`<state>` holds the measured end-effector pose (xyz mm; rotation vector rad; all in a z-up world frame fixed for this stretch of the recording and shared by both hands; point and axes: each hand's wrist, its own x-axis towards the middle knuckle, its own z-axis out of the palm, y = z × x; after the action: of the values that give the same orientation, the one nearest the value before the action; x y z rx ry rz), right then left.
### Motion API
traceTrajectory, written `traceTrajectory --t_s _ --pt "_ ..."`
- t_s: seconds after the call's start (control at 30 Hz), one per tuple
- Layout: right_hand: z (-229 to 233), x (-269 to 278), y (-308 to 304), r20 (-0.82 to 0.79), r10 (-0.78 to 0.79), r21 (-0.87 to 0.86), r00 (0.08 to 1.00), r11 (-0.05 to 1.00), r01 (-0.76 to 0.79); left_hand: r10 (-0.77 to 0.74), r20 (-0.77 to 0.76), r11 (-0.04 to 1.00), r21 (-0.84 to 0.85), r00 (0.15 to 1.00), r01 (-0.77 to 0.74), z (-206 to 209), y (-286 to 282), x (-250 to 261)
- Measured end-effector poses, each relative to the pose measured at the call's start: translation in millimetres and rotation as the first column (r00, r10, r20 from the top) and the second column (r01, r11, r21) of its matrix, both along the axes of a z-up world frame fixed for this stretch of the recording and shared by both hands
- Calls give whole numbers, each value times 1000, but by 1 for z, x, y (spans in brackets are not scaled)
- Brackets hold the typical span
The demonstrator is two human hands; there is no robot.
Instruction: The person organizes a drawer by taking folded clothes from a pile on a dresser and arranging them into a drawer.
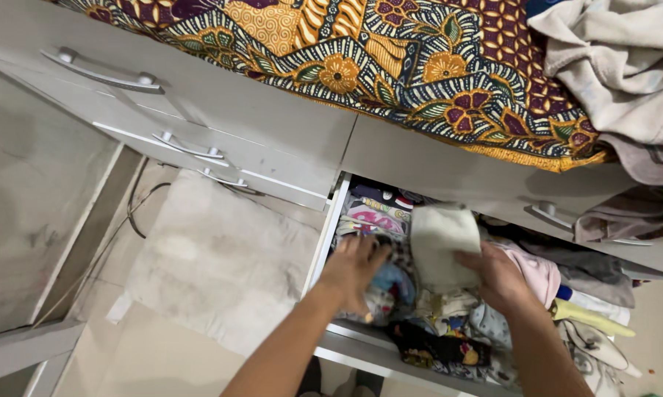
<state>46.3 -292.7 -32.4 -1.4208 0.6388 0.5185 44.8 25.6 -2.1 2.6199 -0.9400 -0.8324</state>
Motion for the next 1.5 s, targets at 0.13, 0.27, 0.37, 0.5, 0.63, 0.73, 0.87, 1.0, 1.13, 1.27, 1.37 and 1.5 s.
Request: traceTrajectory --t_s 0.13,0.27,0.37,0.5,0.63,0.73,0.87,1.0,1.13,1.27,1.37,1.5 --pt "10 -25 -13 -90 -82 142 993 985 95 92 -103 995 -33 990 -96 -8 -4 32" --pt "16 -45 -10 -36 -130 190 991 973 135 90 -91 995 -25 992 -93 -3 -4 23" --pt "29 -51 13 -69 -193 28 979 980 195 14 44 999 -53 999 -12 1 3 13" --pt "48 -60 49 -4 122 -248 992 961 -120 -82 250 994 -50 965 97 10 9 -9" --pt "55 -67 80 68 272 -300 960 923 -240 -205 244 979 44 948 201 14 25 -18" --pt "56 -70 98 115 422 -335 899 869 -365 -222 244 974 10 944 226 -9 33 -9" --pt "48 -68 122 224 650 -407 727 740 -536 27 614 921 -322 789 219 -65 29 7" --pt "33 -67 135 97 897 -687 432 374 -623 -81 496 972 -154 865 180 -67 20 29" --pt "24 -75 132 5 955 -637 297 232 -735 -86 227 964 -226 970 139 -25 27 32" --pt "28 -65 117 32 907 -536 420 370 -759 14 446 897 -402 895 186 -19 39 13" --pt "34 -52 111 153 895 -488 419 437 -755 26 560 924 -331 828 194 -32 53 -5" --pt "33 -53 111 111 910 -394 398 408 -824 -69 466 935 -279 882 221 -46 61 -26"
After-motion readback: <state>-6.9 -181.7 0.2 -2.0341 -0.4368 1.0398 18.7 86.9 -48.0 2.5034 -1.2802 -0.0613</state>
